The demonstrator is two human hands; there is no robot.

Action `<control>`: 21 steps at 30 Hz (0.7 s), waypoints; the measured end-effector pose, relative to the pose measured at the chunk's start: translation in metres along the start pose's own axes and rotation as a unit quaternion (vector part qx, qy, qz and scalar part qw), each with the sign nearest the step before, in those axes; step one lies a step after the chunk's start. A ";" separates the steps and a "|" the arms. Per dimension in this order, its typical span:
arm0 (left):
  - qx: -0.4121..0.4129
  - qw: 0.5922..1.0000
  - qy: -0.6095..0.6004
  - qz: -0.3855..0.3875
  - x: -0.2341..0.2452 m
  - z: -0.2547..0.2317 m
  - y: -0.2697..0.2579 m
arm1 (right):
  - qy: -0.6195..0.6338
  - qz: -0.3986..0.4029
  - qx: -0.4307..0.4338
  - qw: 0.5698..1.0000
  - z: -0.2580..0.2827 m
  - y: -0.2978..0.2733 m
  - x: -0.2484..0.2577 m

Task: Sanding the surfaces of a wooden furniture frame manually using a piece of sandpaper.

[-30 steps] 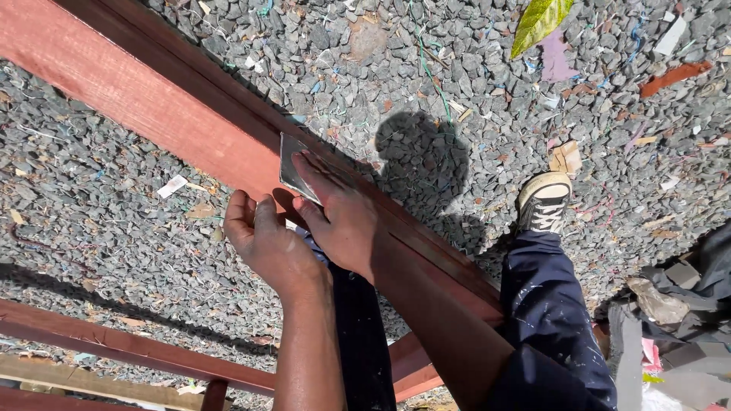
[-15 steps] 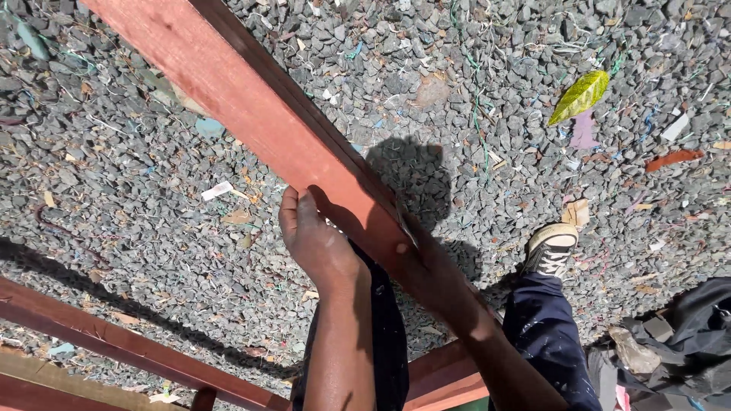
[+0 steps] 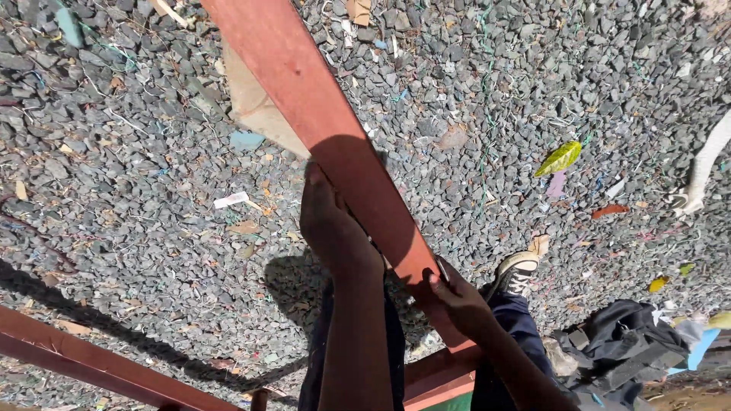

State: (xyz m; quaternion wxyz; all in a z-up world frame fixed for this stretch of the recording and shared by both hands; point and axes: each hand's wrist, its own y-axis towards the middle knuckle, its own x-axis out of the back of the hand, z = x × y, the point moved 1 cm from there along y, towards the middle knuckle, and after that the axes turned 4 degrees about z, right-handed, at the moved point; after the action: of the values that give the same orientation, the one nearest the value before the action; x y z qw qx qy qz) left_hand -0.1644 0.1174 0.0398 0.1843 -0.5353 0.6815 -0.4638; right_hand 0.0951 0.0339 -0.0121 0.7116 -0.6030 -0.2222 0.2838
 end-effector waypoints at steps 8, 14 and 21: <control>0.003 0.999 0.013 0.040 0.006 -0.016 0.012 | -0.035 0.067 0.336 0.939 0.299 0.092 -0.065; 0.045 0.998 -0.022 0.045 0.011 -0.009 0.042 | -0.127 -0.031 0.057 0.990 0.159 -0.016 -0.043; 0.058 0.997 -0.048 0.031 0.013 -0.016 0.044 | -0.107 0.039 0.215 0.970 0.270 0.058 -0.065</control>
State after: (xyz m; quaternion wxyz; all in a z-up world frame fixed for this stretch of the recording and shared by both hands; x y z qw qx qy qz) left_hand -0.2057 0.1126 0.0149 0.2620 -0.5238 0.6600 -0.4706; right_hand -0.1385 0.1947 -0.0203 0.7849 -0.4107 -0.2069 0.4152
